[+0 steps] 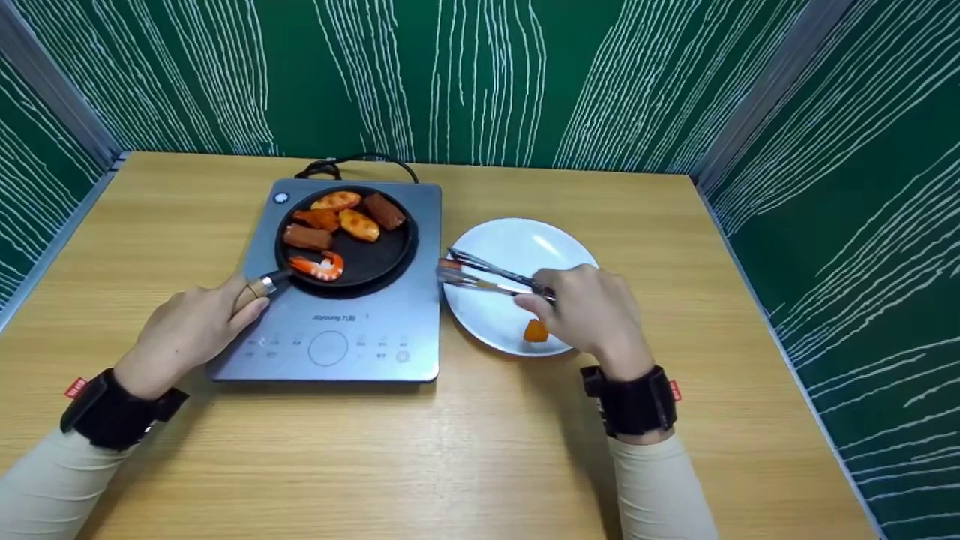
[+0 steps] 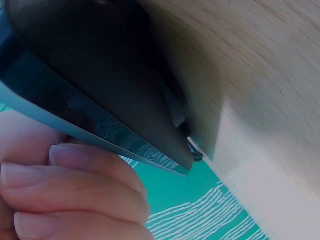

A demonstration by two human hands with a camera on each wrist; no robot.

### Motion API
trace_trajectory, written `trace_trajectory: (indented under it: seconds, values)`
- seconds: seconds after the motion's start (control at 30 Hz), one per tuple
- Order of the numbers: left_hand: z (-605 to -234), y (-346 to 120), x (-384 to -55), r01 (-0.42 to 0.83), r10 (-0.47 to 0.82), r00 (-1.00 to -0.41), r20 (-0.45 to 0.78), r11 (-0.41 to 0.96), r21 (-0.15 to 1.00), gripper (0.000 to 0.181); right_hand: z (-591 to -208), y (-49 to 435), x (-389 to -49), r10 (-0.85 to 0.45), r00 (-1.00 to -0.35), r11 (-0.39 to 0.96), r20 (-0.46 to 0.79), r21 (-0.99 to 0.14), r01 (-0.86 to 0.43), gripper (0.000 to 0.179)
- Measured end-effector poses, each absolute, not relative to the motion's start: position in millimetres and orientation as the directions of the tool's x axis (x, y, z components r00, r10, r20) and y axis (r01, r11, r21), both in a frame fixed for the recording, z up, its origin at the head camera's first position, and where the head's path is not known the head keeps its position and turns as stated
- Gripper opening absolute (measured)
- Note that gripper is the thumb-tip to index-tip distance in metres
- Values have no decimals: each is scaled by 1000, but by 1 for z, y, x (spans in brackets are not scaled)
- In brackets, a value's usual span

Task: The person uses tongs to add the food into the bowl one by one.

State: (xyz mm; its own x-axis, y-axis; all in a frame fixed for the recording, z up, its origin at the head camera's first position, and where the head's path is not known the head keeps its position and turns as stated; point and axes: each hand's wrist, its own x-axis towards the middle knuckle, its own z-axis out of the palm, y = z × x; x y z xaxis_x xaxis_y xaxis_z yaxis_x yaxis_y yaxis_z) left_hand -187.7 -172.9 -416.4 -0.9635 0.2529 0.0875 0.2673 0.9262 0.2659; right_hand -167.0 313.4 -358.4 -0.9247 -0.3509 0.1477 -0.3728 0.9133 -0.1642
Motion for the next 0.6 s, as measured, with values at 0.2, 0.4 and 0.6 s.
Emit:
trace_trajectory:
  seconds: [0.2,0.4,0.6]
  values:
    - [-417,-174,-187,244,236,-970,62,927,284,35,-358,285,-172,-374,-897,897,233,-154,-414,28]
    - [-416,-174,-187,240,235,-971,52,926,291,35,-355,253,-182,-389,-876,896,286,-103,-432,34]
    - [-416,-173,-188,239,234,-971,51,926,293,35,-351,218,-196,-383,-876,896,293,-113,-429,30]
